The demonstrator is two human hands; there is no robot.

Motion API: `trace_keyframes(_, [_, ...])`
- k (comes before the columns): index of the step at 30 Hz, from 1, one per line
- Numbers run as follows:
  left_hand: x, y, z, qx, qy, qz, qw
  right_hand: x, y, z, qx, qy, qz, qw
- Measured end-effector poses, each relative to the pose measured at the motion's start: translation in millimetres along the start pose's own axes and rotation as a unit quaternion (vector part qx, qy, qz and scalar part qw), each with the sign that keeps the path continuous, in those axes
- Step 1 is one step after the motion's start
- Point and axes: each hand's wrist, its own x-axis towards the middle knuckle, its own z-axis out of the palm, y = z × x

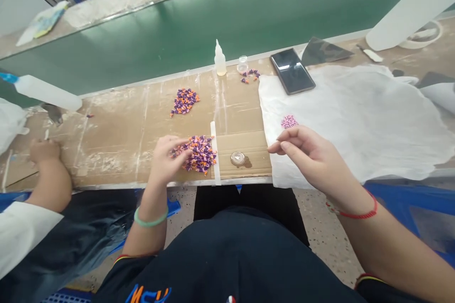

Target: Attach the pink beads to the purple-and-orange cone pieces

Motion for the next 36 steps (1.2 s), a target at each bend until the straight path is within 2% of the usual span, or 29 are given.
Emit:
trace_keyframes(3, [35.3,-22.9,-11.7,0.054,0.038,-0.11,0.992,0.9,5.0,-1.6,0.004,0.014,0.012,1.0])
trace_keyframes(5, [61.8,-38.1,-16.4,0.085,0.04,-0.17,0.981,0.8,6.6,-2.4,0.004,0.02,0.015,1.0])
trace_keyframes(8, [94.2,-58.2,-16.5,0.106,0.027,-0.208,0.972,0.6,8.4,-3.5,-0.003,0.021,0.011,1.0])
trace_keyframes(12, [115.0,-73.0,-7.2,0.132,-0.004,-0.23,0.964,0.4,11.5,-5.2,-0.003,0.027,0.013,1.0])
trace_keyframes(16, [118.7,-74.0,2.4,0.163,-0.033,-0.207,0.964,-0.7,12.6,-7.0,0.009,0.033,0.02,0.999])
trace_keyframes(21, [110.6,-70.9,5.7,0.189,-0.032,-0.151,0.97,-1.3,11.7,-9.4,0.013,0.034,0.017,0.999])
trace_keyframes(27, [104.2,-69.5,4.5,0.12,-0.02,-0.076,0.99,0.6,15.7,-15.0,0.061,0.058,-0.041,0.996])
trace_keyframes(33, [106.8,-70.9,-6.2,0.027,0.025,-0.031,0.999,5.9,32.3,-32.1,0.063,0.128,-0.065,0.988])
trace_keyframes(36, [92.2,-58.2,-17.3,-0.002,0.069,-0.053,0.996,14.8,45.6,-38.7,-0.045,0.14,-0.084,0.986])
